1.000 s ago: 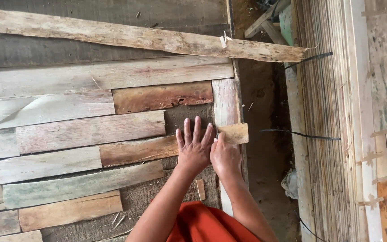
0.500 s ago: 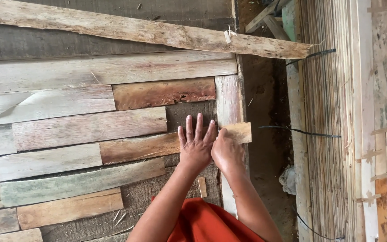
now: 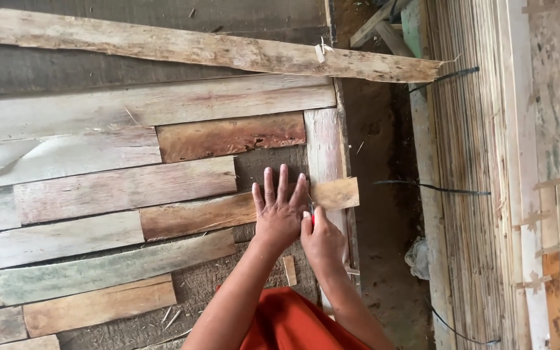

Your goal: The person uses a red utility knife to cut wooden planks on a workbench. They repeatedly position planks, score them with the knife, and break them along the scored line. The person handles multiple planks of varying sizes and places cut pieces aside.

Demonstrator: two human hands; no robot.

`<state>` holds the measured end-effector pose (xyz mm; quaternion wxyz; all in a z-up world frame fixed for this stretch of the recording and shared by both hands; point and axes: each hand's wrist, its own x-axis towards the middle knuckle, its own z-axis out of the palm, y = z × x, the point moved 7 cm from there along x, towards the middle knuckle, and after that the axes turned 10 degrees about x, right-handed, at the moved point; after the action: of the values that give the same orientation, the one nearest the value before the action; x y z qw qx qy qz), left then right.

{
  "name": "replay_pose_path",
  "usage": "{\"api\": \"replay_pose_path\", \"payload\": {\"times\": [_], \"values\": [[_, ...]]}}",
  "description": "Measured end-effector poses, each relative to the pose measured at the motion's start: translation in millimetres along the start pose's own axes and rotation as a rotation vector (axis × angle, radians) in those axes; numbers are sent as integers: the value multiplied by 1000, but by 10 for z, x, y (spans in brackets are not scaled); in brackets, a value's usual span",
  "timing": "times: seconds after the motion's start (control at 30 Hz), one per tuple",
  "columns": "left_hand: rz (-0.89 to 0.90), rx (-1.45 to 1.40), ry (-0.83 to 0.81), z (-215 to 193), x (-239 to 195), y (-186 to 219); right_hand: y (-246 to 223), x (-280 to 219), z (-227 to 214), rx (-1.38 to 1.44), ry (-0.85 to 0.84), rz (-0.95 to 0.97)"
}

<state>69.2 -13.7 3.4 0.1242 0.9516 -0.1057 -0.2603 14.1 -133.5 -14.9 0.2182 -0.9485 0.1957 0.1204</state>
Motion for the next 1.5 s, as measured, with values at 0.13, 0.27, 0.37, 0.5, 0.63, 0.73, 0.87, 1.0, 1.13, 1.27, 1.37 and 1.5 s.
{"api": "replay_pose_path", "payload": {"times": [0.13, 0.27, 0.37, 0.5, 0.63, 0.73, 0.87, 1.0, 1.13, 1.27, 1.37, 1.5], "values": [[2, -28, -31, -69, -11, 15, -83, 21, -210, 15, 48, -7], [4, -26, -61, -120, -24, 43, 35, 158, -178, 53, 186, -136], [12, -32, -39, -98, -19, 21, 56, 259, -80, 108, 98, -97], [24, -76, -9, 25, 35, -16, 123, 414, -21, 195, 47, -98], [41, -92, 65, 131, 33, -93, -74, 397, -9, 175, 66, -275], [73, -175, 170, 102, -18, -153, -166, 418, -1, 229, 34, -360], [182, -329, 424, -29, -244, -194, -337, 385, -137, 184, -65, -339], [189, -316, 726, 119, -653, -299, -123, 418, 45, 111, -124, -330], [211, -451, 791, 308, -1197, -279, -337, 84, -299, 257, -140, -326], [233, -538, 426, 830, -1608, -132, -31, -323, -182, 135, -297, -81], [286, -564, 74, 1171, -1908, 110, 89, -660, -66, 27, -421, -44], [334, -628, -242, 1558, -2279, 336, 233, -830, 292, -102, -458, -75]]}}
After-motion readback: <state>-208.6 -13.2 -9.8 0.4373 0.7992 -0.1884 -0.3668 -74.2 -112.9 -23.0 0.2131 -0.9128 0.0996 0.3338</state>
